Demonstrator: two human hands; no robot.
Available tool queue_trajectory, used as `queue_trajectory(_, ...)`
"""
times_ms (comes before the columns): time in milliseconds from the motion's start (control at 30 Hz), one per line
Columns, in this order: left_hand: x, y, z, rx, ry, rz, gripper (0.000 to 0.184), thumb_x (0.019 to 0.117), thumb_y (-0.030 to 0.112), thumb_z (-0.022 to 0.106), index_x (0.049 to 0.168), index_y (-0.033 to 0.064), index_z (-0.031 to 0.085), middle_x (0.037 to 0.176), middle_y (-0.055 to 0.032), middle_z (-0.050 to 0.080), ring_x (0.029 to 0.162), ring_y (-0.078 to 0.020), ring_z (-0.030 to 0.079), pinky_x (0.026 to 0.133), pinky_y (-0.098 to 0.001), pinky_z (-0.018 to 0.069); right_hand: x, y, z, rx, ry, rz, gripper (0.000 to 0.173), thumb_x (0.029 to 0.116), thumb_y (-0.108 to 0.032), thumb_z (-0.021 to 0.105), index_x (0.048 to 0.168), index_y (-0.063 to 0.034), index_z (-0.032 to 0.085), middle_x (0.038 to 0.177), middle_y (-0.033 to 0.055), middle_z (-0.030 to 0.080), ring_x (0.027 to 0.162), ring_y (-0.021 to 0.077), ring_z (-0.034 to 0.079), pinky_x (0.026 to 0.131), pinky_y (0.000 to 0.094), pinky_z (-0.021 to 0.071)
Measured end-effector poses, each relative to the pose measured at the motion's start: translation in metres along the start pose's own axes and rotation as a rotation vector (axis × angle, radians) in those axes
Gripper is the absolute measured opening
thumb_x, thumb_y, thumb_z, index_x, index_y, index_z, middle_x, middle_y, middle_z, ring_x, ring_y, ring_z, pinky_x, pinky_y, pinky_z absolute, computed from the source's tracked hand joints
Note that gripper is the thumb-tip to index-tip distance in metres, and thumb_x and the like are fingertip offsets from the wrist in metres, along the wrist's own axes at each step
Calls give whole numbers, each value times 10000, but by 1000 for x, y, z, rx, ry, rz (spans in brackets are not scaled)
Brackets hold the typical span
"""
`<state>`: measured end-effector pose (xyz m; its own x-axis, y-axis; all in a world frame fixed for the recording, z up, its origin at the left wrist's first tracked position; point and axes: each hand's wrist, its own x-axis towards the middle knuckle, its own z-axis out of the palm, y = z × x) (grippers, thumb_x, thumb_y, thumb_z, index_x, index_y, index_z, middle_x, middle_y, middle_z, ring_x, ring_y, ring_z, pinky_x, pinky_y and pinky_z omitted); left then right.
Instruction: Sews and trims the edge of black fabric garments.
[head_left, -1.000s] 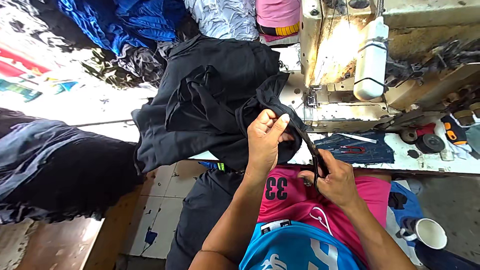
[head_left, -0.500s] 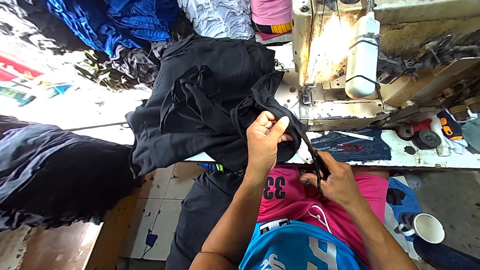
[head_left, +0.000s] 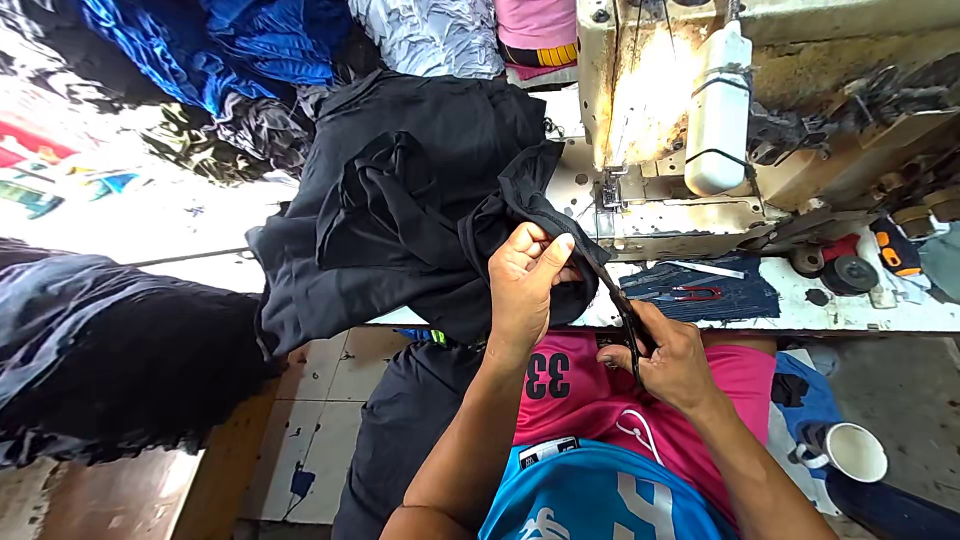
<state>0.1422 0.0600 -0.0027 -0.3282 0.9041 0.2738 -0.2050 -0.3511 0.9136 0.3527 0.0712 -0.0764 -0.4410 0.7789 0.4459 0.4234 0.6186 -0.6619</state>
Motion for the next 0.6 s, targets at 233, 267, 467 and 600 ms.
queue_trajectory(233,1,-1,-1,-4,-7,11,48,1011,47,618,1050,52,592,918,-85,671,760,-169,705,695,-355,635,-7,5,-2,51,-11,23,611,880,-615,729,1118,-53,718,686,-9,628,563,74,538,524,292,478)
queue_trajectory(267,1,-1,-1,-3,-8,11,49,1009,45,618,1051,54,593,921,-83,672,759,-166,704,695,-351,634,-8,6,-2,57,-13,26,596,885,-602,732,1119,-54,720,696,-6,638,569,73,549,528,291,485)
queue_trajectory(467,0,-1,-2,6,-31,19,35,1022,62,606,1052,49,593,908,-92,670,756,-179,706,697,-364,637,-11,8,-4,53,-65,57,667,857,-678,708,1121,-66,698,667,-20,604,546,72,518,503,299,468)
queue_trajectory(600,1,-2,-2,12,-44,31,34,1037,85,586,1045,54,594,894,-86,662,745,-179,700,693,-371,636,-5,5,-5,39,-65,37,710,845,-722,685,1132,-73,695,645,-27,580,525,78,486,489,309,441)
